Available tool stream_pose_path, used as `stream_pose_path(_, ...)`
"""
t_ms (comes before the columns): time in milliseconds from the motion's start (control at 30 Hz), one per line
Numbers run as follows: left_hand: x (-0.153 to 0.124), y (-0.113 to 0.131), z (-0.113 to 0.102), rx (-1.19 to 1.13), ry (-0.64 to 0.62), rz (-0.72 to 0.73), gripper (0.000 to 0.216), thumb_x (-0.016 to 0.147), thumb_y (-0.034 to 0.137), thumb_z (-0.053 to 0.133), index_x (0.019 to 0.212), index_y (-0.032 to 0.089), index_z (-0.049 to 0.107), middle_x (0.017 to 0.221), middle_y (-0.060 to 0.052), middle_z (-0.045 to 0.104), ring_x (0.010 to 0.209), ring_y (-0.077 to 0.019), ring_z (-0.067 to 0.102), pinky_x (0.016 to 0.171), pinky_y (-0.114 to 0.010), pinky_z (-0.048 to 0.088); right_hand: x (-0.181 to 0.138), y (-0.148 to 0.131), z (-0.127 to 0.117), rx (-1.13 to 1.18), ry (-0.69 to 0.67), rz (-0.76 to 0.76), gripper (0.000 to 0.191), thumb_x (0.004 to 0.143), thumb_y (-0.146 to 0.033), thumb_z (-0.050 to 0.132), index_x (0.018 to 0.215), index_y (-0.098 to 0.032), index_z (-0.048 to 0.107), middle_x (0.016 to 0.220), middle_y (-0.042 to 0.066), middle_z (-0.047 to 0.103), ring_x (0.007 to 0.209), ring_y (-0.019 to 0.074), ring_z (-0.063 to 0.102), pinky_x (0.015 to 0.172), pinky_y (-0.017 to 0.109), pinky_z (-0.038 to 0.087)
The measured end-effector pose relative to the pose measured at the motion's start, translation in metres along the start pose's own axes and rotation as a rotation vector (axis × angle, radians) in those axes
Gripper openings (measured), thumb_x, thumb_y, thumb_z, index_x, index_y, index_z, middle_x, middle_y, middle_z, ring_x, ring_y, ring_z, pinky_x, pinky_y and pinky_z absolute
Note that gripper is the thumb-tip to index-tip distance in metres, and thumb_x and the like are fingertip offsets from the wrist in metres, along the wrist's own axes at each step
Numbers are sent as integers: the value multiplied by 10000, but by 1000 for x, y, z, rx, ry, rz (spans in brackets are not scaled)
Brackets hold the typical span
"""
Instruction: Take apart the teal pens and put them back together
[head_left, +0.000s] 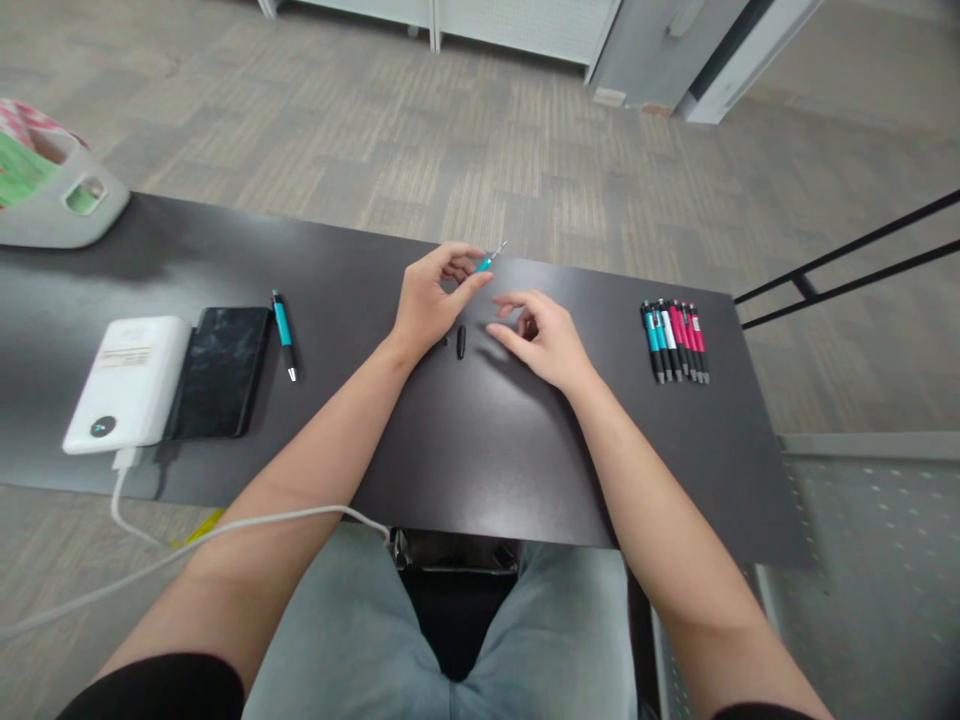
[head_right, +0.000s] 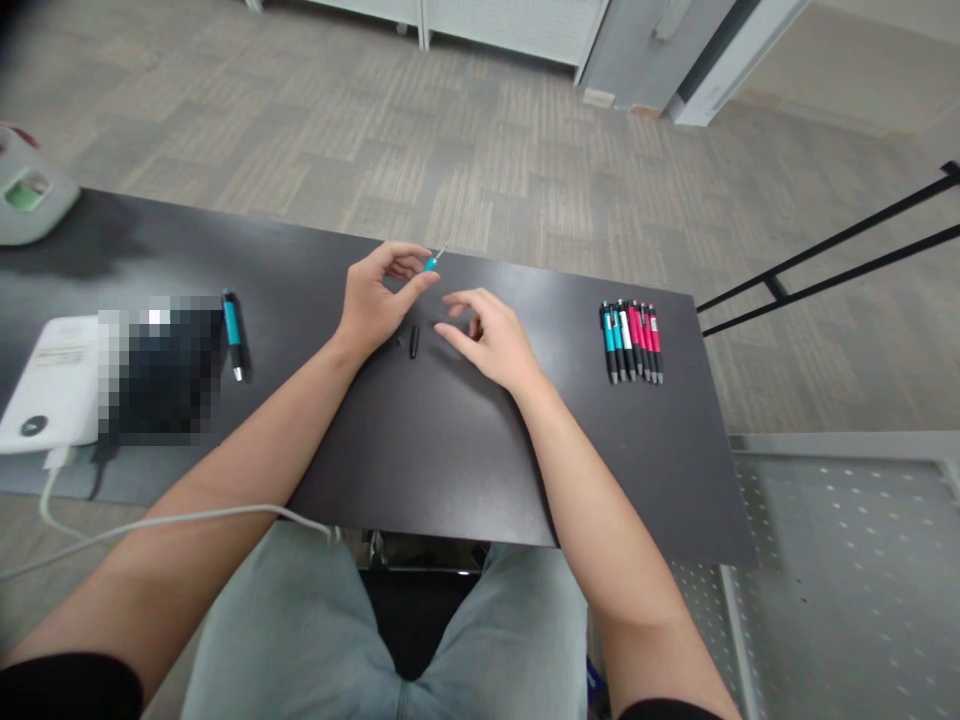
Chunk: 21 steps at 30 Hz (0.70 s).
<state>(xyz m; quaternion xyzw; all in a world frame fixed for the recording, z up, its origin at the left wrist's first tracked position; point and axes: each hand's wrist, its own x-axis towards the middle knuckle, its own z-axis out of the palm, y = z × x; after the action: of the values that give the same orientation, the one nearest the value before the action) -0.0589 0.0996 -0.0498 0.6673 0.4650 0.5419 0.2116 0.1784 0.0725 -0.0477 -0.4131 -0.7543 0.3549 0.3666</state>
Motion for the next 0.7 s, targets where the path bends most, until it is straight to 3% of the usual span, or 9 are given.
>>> stream_pose_path(133, 1, -3, 0, 33, 51, -19, 174, 1075, 268, 926, 1238, 241, 873, 1048, -35, 898, 960, -204, 830, 938, -328, 684, -9, -17, 10, -283, -163, -87, 710, 1054, -785, 915, 1594, -333, 819, 1530, 193, 773, 1265, 459, 791, 1167, 674, 670)
stream_pose_path(300, 0, -6, 1, 63, 26, -13, 150, 1108, 311, 926, 1224, 230, 874, 1082, -50, 900, 989, -205, 835, 953, -322, 684, -12, -26, 17, -379, -238, -113, 466, 1116, -586, 905, 1511, -346, 840, 1553, 194, 768, 1396, 503, 759, 1184, 701, 622)
stream_pose_path(367, 0, -5, 1, 64, 21, -17, 140, 1105, 304, 927, 1211, 228, 875, 1086, -53, 901, 986, -206, 834, 949, -323, 685, -11, -24, 18, -335, -229, -98, 407, 1092, -488, 922, 1456, -338, 819, 1509, 163, 792, 1342, 478, 784, 1175, 676, 617)
stream_pose_path(467, 0, -5, 2, 59, 26, -21, 121, 1090, 262, 921, 1195, 224, 876, 1085, -55, 905, 973, -204, 830, 942, -325, 685, -8, -17, 19, -181, -205, -62, 439, 1000, -417, 961, 1372, -323, 747, 1343, 95, 843, 1049, 375, 818, 1068, 591, 642)
stream_pose_path(600, 1, -6, 1, 31, 23, -8, 91, 1075, 239, 907, 1153, 223, 862, 1062, -51, 901, 944, -204, 823, 934, -334, 677, -3, -10, 21, 101, -172, -21, 444, 998, -561, 972, 1254, -332, 691, 1058, 1, 828, 802, 254, 727, 817, 430, 614)
stream_pose_path(700, 0, -8, 0, 39, -10, -28, 77, 1075, 276, 895, 1132, 236, 862, 1029, -43, 897, 914, -212, 811, 900, -346, 675, 2, -5, 16, 221, -5, 6, 530, 987, -715, 980, 1222, -338, 691, 973, -18, 776, 799, 227, 693, 829, 408, 615)
